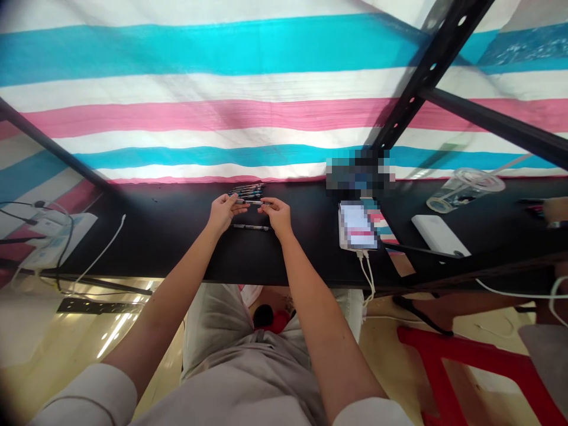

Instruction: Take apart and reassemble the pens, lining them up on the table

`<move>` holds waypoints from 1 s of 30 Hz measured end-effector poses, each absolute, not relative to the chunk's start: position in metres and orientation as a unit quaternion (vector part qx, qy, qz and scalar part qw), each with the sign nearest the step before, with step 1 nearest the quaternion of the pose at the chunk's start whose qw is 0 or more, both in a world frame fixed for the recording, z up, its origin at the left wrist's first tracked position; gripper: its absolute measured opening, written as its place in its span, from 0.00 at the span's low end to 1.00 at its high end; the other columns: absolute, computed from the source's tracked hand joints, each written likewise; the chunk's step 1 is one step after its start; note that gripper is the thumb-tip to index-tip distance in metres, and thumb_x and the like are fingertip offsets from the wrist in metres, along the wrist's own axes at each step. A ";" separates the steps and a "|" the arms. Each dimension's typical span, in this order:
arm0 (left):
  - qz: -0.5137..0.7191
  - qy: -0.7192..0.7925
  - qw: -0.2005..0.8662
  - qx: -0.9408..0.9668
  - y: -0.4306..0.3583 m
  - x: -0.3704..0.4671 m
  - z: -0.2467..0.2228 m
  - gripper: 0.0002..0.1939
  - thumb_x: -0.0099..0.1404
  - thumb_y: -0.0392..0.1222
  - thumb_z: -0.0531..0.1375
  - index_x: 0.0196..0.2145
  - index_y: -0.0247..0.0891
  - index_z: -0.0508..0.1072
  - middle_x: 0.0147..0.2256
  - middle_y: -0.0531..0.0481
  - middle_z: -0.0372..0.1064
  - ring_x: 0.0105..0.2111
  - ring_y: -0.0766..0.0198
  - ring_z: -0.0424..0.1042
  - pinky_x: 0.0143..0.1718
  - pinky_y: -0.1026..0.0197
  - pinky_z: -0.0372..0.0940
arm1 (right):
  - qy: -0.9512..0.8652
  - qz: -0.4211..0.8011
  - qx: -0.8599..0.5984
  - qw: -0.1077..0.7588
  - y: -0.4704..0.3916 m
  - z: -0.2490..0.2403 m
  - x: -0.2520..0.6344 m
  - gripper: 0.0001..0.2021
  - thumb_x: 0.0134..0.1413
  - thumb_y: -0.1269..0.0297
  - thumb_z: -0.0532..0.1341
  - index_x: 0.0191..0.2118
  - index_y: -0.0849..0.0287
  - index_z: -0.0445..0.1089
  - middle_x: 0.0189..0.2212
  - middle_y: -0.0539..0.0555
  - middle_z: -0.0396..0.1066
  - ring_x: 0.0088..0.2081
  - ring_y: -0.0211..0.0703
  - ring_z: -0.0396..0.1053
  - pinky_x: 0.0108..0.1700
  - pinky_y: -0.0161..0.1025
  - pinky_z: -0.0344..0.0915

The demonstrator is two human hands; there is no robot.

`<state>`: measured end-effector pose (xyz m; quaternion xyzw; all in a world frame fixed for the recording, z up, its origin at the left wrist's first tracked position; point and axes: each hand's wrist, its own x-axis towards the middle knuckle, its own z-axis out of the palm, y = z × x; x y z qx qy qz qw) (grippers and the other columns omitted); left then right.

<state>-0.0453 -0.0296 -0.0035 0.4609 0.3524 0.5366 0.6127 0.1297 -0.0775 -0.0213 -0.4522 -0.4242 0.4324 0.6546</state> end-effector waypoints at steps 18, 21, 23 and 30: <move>0.526 0.404 0.583 0.470 -0.031 -0.047 -0.001 0.29 0.56 0.54 0.70 0.24 0.38 0.53 0.29 0.46 0.74 0.31 0.54 0.81 0.27 0.60 0.74 | -0.431 0.425 -0.464 0.646 -0.075 -0.026 0.129 0.21 0.41 0.56 0.69 0.44 0.57 0.77 0.36 0.53 0.78 0.39 0.47 0.76 0.39 0.43 0.72; 0.528 0.401 0.575 0.479 -0.031 -0.048 -0.001 0.29 0.55 0.56 0.70 0.25 0.38 0.54 0.29 0.46 0.75 0.30 0.54 0.81 0.26 0.61 0.73 | -0.432 0.416 -0.472 0.646 -0.073 -0.029 0.130 0.18 0.41 0.56 0.69 0.41 0.57 0.77 0.34 0.54 0.78 0.39 0.48 0.76 0.39 0.44 0.72; 0.535 0.382 0.579 0.482 -0.031 -0.047 0.000 0.28 0.54 0.56 0.71 0.26 0.38 0.57 0.30 0.46 0.75 0.30 0.54 0.81 0.28 0.59 0.74 | -0.427 0.411 -0.472 0.652 -0.072 -0.032 0.130 0.16 0.41 0.56 0.69 0.38 0.57 0.77 0.32 0.53 0.78 0.38 0.49 0.76 0.38 0.43 0.71; 0.519 0.308 0.615 0.508 -0.032 -0.048 0.000 0.22 0.52 0.45 0.74 0.40 0.36 0.71 0.33 0.50 0.75 0.33 0.59 0.80 0.43 0.53 0.75 | -0.406 0.433 -0.465 0.657 -0.072 -0.032 0.131 0.14 0.40 0.58 0.69 0.36 0.57 0.75 0.30 0.52 0.77 0.35 0.47 0.77 0.34 0.41 0.70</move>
